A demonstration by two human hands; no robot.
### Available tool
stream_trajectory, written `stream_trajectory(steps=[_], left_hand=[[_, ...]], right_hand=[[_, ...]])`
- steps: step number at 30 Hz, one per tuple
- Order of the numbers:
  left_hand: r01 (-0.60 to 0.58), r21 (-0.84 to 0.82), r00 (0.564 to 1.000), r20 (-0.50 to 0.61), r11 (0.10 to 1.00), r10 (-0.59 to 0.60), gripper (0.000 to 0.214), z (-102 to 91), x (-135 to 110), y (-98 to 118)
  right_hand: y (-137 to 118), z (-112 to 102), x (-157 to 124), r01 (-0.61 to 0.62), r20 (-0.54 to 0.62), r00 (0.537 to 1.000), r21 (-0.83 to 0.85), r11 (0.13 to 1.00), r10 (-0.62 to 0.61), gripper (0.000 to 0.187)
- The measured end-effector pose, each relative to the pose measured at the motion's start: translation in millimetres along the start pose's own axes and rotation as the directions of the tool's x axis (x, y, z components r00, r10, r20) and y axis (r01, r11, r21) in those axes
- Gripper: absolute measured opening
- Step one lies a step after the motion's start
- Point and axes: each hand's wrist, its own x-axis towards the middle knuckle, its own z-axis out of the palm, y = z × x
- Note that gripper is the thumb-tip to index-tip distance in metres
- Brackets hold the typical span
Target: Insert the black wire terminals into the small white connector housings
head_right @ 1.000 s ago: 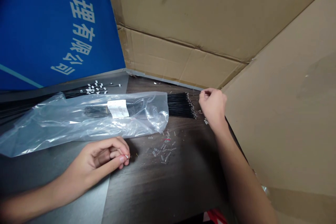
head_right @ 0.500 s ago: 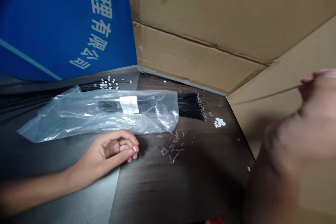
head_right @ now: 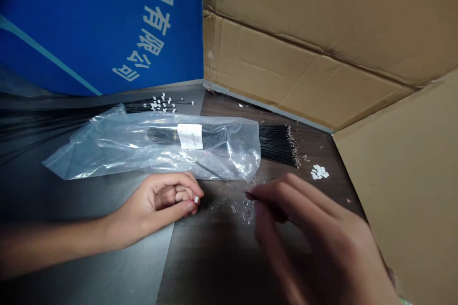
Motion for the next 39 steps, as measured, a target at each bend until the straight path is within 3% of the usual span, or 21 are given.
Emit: stream_trajectory(steps=[6, 11, 17, 23, 32, 39], left_hand=[[0.043, -0.129, 0.999, 0.000, 0.991, -0.043, 0.018, 0.0, -2, -1], [0.073, -0.178, 0.997, -0.001, 0.981, -0.074, 0.018, 0.1, 1, 1], [0.076, -0.150, 0.997, 0.007, 0.986, -0.076, 0.016, 0.9, 1, -3], [0.062, -0.145, 0.997, -0.029, 0.987, -0.067, 0.017, 1.9, 1, 0], [0.092, -0.178, 0.995, -0.010, 0.980, -0.095, 0.016, -3.5, 4, 3], [0.076, -0.233, 0.996, -0.026, 0.970, -0.084, 0.014, -0.7, 6, 3]], right_hand=[[8, 28, 7, -0.063, 0.337, 0.940, 0.032, 0.997, 0.049, 0.010], [6, 46, 13, -0.129, 0.462, 0.883, 0.076, 0.989, 0.080, 0.012], [-5, 62, 16, -0.185, 0.353, 0.933, 0.320, 0.929, 0.064, 0.009], [-4, 59, 14, -0.084, 0.211, 0.977, 0.255, 0.963, 0.029, 0.015], [-3, 62, 11, -0.100, 0.235, 0.971, 0.206, 0.973, 0.050, 0.012], [-2, 65, 12, -0.121, 0.247, 0.968, 0.293, 0.948, 0.048, 0.016]])
